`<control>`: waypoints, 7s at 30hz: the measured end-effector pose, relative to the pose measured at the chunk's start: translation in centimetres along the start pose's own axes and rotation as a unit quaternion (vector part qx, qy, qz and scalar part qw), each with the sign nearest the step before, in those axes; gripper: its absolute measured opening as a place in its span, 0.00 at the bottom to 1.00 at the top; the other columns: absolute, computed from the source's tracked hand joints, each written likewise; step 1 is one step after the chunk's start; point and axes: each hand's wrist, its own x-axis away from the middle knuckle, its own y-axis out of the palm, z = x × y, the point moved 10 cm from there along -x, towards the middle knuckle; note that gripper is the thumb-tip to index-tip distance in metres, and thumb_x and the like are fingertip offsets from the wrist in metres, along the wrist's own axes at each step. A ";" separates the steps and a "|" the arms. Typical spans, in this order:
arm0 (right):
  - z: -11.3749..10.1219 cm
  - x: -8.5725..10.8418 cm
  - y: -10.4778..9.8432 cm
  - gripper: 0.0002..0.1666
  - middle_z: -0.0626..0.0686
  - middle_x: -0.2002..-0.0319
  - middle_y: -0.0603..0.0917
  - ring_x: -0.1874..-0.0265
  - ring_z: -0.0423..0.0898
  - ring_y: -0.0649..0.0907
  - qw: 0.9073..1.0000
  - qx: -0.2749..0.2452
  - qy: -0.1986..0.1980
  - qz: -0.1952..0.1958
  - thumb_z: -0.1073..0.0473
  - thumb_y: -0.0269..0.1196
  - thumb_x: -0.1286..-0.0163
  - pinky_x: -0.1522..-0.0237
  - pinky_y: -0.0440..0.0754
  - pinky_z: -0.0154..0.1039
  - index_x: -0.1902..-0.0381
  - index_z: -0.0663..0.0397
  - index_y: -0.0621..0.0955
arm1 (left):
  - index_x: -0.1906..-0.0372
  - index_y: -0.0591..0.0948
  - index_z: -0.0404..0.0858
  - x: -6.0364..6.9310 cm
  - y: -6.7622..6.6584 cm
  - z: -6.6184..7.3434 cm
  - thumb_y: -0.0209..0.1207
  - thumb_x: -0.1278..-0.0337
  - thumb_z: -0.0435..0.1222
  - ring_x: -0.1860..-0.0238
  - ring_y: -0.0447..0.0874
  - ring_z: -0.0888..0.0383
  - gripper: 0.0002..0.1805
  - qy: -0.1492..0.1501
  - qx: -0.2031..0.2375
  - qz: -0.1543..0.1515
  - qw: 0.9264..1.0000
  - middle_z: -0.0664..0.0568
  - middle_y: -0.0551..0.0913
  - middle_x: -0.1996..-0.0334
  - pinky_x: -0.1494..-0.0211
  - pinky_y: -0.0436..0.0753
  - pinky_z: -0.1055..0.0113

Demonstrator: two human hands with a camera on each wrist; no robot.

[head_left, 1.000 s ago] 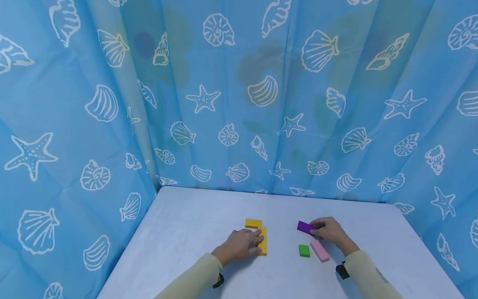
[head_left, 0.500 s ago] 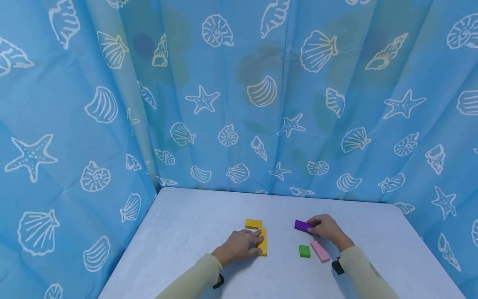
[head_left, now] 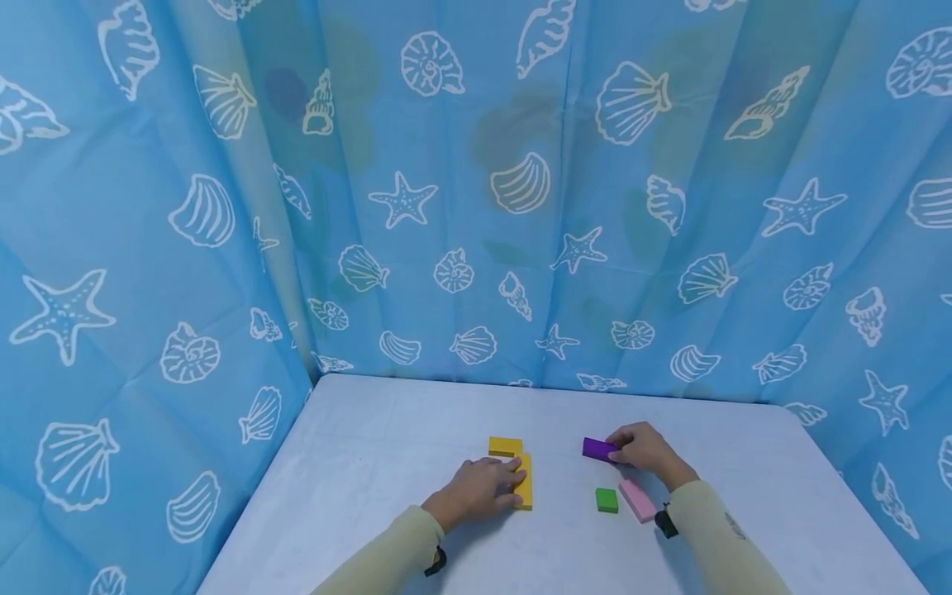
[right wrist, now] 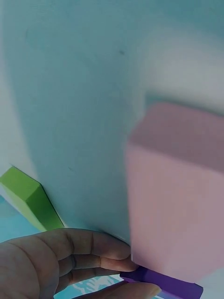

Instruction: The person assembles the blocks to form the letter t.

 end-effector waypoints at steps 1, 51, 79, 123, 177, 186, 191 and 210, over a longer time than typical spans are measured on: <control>-0.1 0.0 0.1 0.15 0.57 0.55 0.84 0.56 0.53 0.80 1.000 0.001 -0.001 -0.002 0.64 0.66 0.35 0.50 0.82 0.52 0.50 0.59 0.85 | 0.32 0.72 0.57 0.1 -0.1 0.0 0.57 0.35 0.57 0.30 0.70 0.55 0.29 0.003 -0.003 0.001 1.000 0.67 0.67 0.28 0.34 0.73 0.43; -3.4 -1.6 3.5 0.17 0.58 0.47 0.84 0.51 0.52 0.79 0.997 -0.067 0.012 -0.022 0.60 0.68 0.35 0.47 0.80 0.51 0.48 0.51 0.86 | 0.32 0.72 0.59 -0.1 0.1 0.1 0.58 0.36 0.57 0.30 0.70 0.54 0.28 -0.013 -0.006 0.002 1.000 0.68 0.68 0.29 0.33 0.72 0.41; -7.1 -1.6 5.4 0.10 0.51 0.61 0.86 0.63 0.47 0.79 0.999 -0.037 -0.028 -0.018 0.61 0.67 0.34 0.56 0.83 0.42 0.55 0.53 0.87 | 0.32 0.72 0.59 0.0 0.3 -0.1 0.57 0.36 0.58 0.30 0.70 0.54 0.28 -0.017 -0.002 0.002 1.000 0.68 0.68 0.29 0.33 0.72 0.41; -8.1 -1.2 6.0 0.11 0.51 0.59 0.85 0.59 0.49 0.78 0.999 -0.035 -0.026 -0.027 0.59 0.66 0.33 0.50 0.80 0.47 0.53 0.52 0.87 | 0.32 0.72 0.59 0.1 -0.1 0.1 0.58 0.36 0.57 0.29 0.70 0.53 0.29 -0.015 -0.004 0.003 1.000 0.67 0.68 0.29 0.33 0.72 0.42; -7.5 -1.0 6.8 0.12 0.54 0.55 0.84 0.57 0.51 0.77 0.996 -0.078 -0.005 -0.043 0.59 0.66 0.33 0.50 0.79 0.46 0.53 0.53 0.86 | 0.32 0.73 0.58 0.1 0.3 0.0 0.58 0.36 0.57 0.30 0.71 0.53 0.28 -0.004 -0.009 0.014 1.000 0.66 0.69 0.29 0.34 0.74 0.43; -7.4 -1.2 6.8 0.13 0.53 0.55 0.84 0.58 0.50 0.77 0.995 -0.085 -0.007 -0.041 0.59 0.65 0.33 0.51 0.79 0.45 0.51 0.53 0.85 | 0.32 0.72 0.58 0.0 0.3 0.1 0.57 0.35 0.57 0.30 0.71 0.53 0.28 -0.002 -0.017 0.012 1.000 0.65 0.69 0.29 0.34 0.74 0.44; -7.5 -1.3 6.8 0.13 0.54 0.55 0.84 0.56 0.51 0.78 0.995 -0.088 -0.016 -0.043 0.59 0.65 0.33 0.47 0.79 0.48 0.51 0.53 0.86 | 0.32 0.72 0.58 0.1 0.2 0.1 0.57 0.35 0.57 0.30 0.71 0.53 0.28 -0.003 -0.021 0.011 1.000 0.65 0.69 0.29 0.34 0.74 0.44; -7.4 -1.2 6.8 0.15 0.53 0.53 0.85 0.53 0.51 0.78 0.994 -0.097 -0.009 -0.044 0.56 0.66 0.33 0.44 0.79 0.53 0.50 0.52 0.85 | 0.32 0.72 0.57 0.2 -0.1 0.3 0.57 0.35 0.57 0.30 0.70 0.53 0.29 -0.001 -0.010 0.011 1.000 0.65 0.68 0.29 0.34 0.74 0.43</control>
